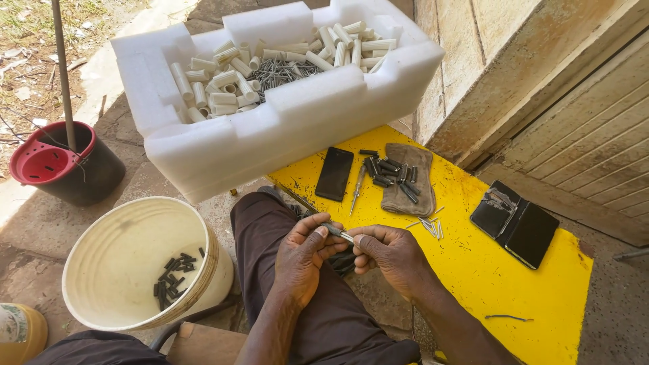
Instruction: Manually assembling metal screws into white sleeves on a yellow workbench.
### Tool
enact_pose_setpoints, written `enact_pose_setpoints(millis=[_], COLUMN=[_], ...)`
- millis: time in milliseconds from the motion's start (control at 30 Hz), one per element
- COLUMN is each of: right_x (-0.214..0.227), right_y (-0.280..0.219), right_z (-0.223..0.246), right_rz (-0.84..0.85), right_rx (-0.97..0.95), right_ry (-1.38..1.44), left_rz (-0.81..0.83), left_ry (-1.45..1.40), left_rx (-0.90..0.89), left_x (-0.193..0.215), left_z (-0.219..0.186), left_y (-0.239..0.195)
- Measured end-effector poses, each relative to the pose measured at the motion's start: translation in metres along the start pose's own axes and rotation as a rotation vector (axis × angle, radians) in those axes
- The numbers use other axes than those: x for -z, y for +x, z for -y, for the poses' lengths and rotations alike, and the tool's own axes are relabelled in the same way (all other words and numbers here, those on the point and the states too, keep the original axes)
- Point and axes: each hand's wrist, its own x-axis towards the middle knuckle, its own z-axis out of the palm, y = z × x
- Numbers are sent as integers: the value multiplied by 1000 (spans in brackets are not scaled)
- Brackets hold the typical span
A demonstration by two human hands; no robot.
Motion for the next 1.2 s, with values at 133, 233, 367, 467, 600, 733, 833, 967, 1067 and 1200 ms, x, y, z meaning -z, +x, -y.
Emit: enact_pose_setpoints(millis=[133, 233, 367, 467, 600, 733, 833, 967, 1067, 1200], right_x=[-2, -11, -14, -16, -18, -15, -14, -17, -17, -17], right_y=[5, -4, -2, -2, -5, -3, 1, 2, 5, 9], right_z=[-11, 0, -7, -5, 2, -4, -8, -3, -8, -18], right_rz=[-12, -103, -159, -153, -83, 20, 47, 6, -19, -68], right_rx=[76, 158, 369, 388, 584, 531, 580, 517, 500, 479], right_ry=[-44, -441, -543, -552, -538, -422, -401, -390, -373, -330], left_rz=[34, 35, -18, -41, -67, -89, -90, -114, -127, -115], left_ry=[42, 90, 116, 146, 64, 17, 24, 53, 70, 112], left_rx=[-28, -17, 6, 1, -12, -33, -26, -29, -30, -13], left_x=[-1, -3, -7, -7, -3, -2, -3, -5, -7, -4], left_z=[0, -1, 1, 0, 1, -1, -1, -2, -3, -1], left_y=[-1, -2, -3, -3, -1, 1, 0, -2, -2, -1])
